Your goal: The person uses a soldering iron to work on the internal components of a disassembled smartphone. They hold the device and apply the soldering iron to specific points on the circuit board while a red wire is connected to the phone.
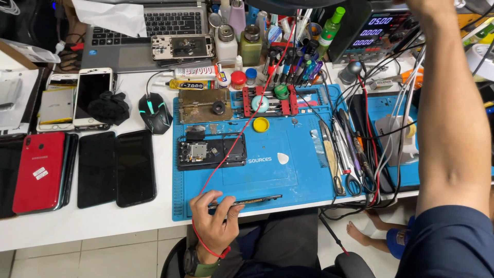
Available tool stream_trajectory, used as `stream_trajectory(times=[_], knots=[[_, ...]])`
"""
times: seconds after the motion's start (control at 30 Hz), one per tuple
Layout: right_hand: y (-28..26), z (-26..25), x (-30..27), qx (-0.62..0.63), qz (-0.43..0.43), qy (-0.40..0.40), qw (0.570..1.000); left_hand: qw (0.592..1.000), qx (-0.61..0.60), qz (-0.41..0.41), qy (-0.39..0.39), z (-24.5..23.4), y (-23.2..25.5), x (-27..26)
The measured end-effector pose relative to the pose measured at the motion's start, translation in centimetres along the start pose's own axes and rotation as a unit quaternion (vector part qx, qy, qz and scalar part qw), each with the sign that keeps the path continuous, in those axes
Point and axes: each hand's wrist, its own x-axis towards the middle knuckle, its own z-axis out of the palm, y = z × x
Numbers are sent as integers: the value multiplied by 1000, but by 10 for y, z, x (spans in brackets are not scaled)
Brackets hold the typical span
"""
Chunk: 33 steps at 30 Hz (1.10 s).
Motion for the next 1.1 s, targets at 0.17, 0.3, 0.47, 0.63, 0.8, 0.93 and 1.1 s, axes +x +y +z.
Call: stream_trajectory(times=[0.17,0.3,0.47,0.63,0.8,0.93,1.1], knots=[[-3,16,-33,17,-9,-9,1000,1000,7,-2,-6,-3,2,3],[-32,27,-85,17,3,-20,1000,1000,5,-2,-19,-5,3,6],[-60,19,-193,66,-66,-107,990,1000,-5,20,11,-4,3,10],[-93,39,-228,65,-103,-157,980,999,-28,28,14,-4,1,12],[-130,68,-256,48,-99,-217,970,998,-47,40,19,-5,-4,10],[-145,72,-249,33,-86,-356,930,998,-59,27,12,-5,-6,5],[-151,107,-270,50,-25,-274,960,998,-60,14,4,-6,-5,7]])
